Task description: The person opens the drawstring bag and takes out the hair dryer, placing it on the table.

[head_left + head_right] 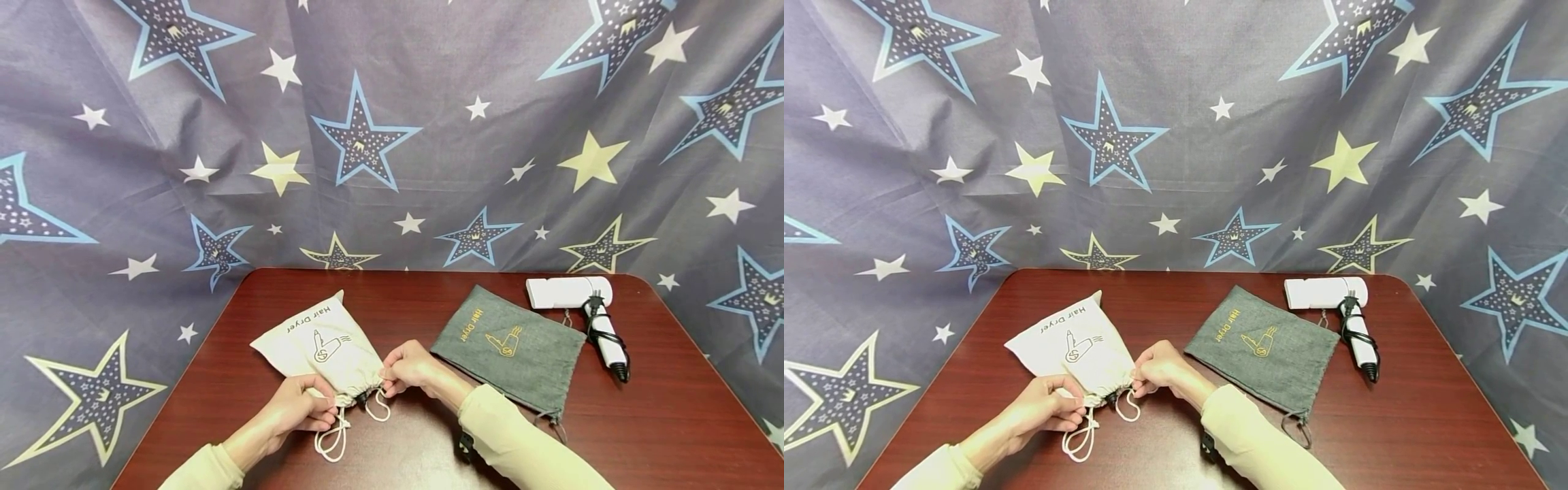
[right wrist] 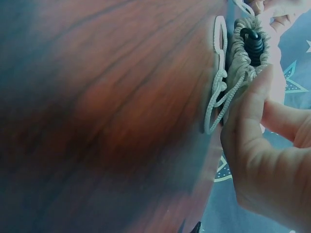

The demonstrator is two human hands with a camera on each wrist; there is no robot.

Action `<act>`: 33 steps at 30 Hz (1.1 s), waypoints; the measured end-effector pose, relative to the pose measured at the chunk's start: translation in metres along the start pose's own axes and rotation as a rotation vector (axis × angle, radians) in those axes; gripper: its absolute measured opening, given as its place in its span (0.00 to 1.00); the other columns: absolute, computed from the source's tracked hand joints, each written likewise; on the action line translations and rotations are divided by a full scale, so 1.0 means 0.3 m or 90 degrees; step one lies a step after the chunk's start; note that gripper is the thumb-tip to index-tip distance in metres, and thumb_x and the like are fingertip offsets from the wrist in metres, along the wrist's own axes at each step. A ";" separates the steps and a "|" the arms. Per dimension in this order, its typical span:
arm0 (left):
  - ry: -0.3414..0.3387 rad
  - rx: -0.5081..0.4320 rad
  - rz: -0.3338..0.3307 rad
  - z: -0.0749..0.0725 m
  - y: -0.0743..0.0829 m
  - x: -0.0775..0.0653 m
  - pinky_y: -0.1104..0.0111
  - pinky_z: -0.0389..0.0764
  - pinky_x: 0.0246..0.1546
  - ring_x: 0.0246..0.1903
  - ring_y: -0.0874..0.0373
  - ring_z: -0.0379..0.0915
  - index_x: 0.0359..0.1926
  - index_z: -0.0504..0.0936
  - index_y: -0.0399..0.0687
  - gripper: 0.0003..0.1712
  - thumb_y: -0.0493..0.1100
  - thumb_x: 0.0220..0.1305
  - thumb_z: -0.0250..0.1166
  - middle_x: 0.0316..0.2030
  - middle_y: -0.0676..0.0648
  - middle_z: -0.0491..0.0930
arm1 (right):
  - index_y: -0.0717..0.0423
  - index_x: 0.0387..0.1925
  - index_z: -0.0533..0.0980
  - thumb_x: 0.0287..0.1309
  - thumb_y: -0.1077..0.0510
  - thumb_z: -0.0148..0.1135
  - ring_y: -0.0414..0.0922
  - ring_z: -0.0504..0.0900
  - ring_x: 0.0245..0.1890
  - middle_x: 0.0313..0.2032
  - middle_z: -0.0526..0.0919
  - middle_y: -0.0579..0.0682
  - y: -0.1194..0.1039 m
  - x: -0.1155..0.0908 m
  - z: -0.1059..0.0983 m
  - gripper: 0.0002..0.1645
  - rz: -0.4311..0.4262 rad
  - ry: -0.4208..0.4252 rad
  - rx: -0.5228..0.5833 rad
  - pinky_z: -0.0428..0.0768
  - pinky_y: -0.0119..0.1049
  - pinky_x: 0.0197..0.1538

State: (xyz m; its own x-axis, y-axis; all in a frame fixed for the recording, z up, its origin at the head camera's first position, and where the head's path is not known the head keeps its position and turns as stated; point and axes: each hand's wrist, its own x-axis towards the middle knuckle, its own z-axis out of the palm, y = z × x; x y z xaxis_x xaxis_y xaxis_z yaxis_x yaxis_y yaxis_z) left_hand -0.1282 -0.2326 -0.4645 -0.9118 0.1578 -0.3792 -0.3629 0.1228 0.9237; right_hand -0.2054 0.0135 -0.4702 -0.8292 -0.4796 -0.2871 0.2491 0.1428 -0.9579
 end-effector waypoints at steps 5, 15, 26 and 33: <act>0.001 0.003 0.001 -0.003 -0.002 -0.003 0.67 0.86 0.30 0.25 0.59 0.84 0.38 0.80 0.35 0.04 0.27 0.63 0.66 0.27 0.43 0.85 | 0.74 0.32 0.78 0.63 0.77 0.63 0.40 0.80 0.17 0.18 0.79 0.53 -0.001 0.000 -0.004 0.03 -0.001 -0.006 -0.001 0.85 0.34 0.29; 0.007 0.002 -0.002 -0.005 -0.005 -0.012 0.68 0.86 0.29 0.25 0.59 0.84 0.38 0.79 0.35 0.05 0.26 0.63 0.65 0.27 0.42 0.85 | 0.75 0.32 0.78 0.62 0.77 0.62 0.40 0.80 0.17 0.18 0.79 0.54 0.003 0.001 -0.011 0.03 -0.010 -0.007 0.000 0.86 0.36 0.29; 0.004 -0.008 -0.005 -0.008 -0.006 -0.015 0.67 0.86 0.29 0.25 0.59 0.84 0.38 0.79 0.35 0.04 0.26 0.64 0.65 0.27 0.43 0.84 | 0.73 0.32 0.79 0.62 0.76 0.63 0.40 0.80 0.17 0.18 0.79 0.53 -0.001 -0.007 -0.011 0.03 -0.004 -0.004 -0.008 0.85 0.34 0.29; 0.006 -0.010 -0.006 -0.013 -0.009 -0.018 0.67 0.86 0.30 0.25 0.59 0.84 0.39 0.79 0.34 0.04 0.26 0.65 0.65 0.27 0.42 0.84 | 0.71 0.30 0.78 0.62 0.77 0.63 0.40 0.80 0.17 0.18 0.79 0.53 0.002 -0.001 -0.017 0.05 0.000 -0.002 0.004 0.85 0.34 0.28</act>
State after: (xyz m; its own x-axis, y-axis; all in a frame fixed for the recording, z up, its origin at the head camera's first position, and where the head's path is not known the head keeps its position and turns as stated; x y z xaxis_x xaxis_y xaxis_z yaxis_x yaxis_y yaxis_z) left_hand -0.1230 -0.2376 -0.4646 -0.9101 0.1472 -0.3874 -0.3745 0.1086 0.9209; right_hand -0.2075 0.0183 -0.4707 -0.8271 -0.4828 -0.2876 0.2525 0.1380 -0.9577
